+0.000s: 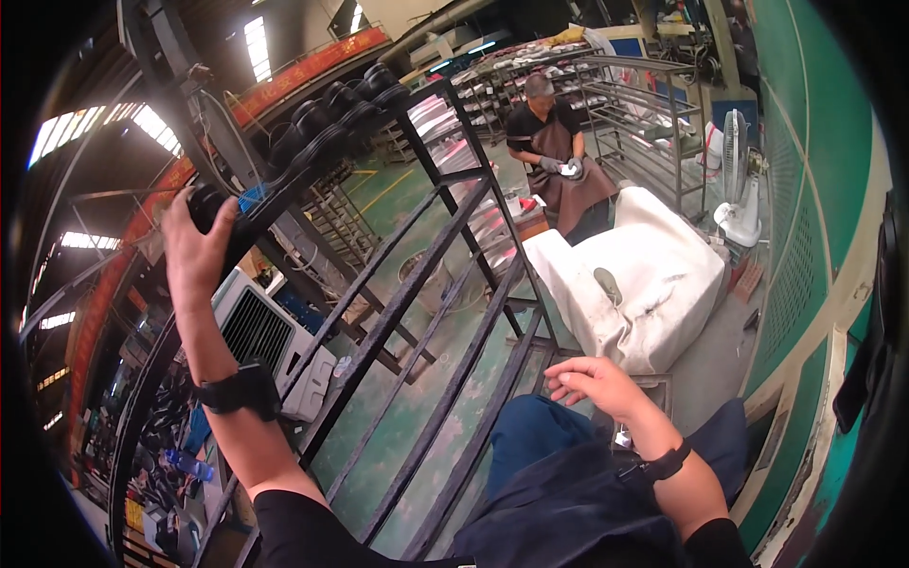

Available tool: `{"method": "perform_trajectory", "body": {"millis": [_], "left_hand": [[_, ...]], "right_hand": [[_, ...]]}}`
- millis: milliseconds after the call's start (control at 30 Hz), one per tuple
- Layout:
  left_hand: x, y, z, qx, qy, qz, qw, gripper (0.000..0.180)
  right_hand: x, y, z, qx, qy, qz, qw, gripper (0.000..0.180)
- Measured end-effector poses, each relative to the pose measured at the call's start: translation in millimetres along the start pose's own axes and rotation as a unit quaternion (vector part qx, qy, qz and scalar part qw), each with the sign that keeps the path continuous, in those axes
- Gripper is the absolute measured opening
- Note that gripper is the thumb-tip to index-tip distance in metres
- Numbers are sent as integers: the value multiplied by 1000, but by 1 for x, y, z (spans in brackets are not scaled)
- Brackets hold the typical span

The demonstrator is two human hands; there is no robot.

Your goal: Inspecting and sorting finished shoes from a conveyor belt onto a storage rack.

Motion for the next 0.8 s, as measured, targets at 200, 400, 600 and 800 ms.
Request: {"method": "perform_trajectory", "body": {"millis": [200, 400, 600, 800], "left_hand": [[-7, -9, -27, -25, 33, -9, 999, 69], [-23, 11, -14, 34, -112, 22, 993, 74], [-21, 72, 57, -233, 9, 168, 958, 41], [-122, 130, 127, -212, 229, -92, 946, 30]], "right_hand": [[15, 16, 5, -19, 1, 19, 1000, 32], [18, 24, 13, -27, -6, 25, 999, 32], [34, 23, -8, -56, 58, 34, 996, 33], [56, 26, -62, -57, 69, 43, 995, 34]]}}
Point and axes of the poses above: each hand's wrist, its own y-axis away from the middle knuckle, its own x-axis out of the back of the hand, z = x × y, the point moved 2 cm from there along -y, towards the middle knuckle, and after that the axes turned 7 degrees about -z, right-handed, at the moved point
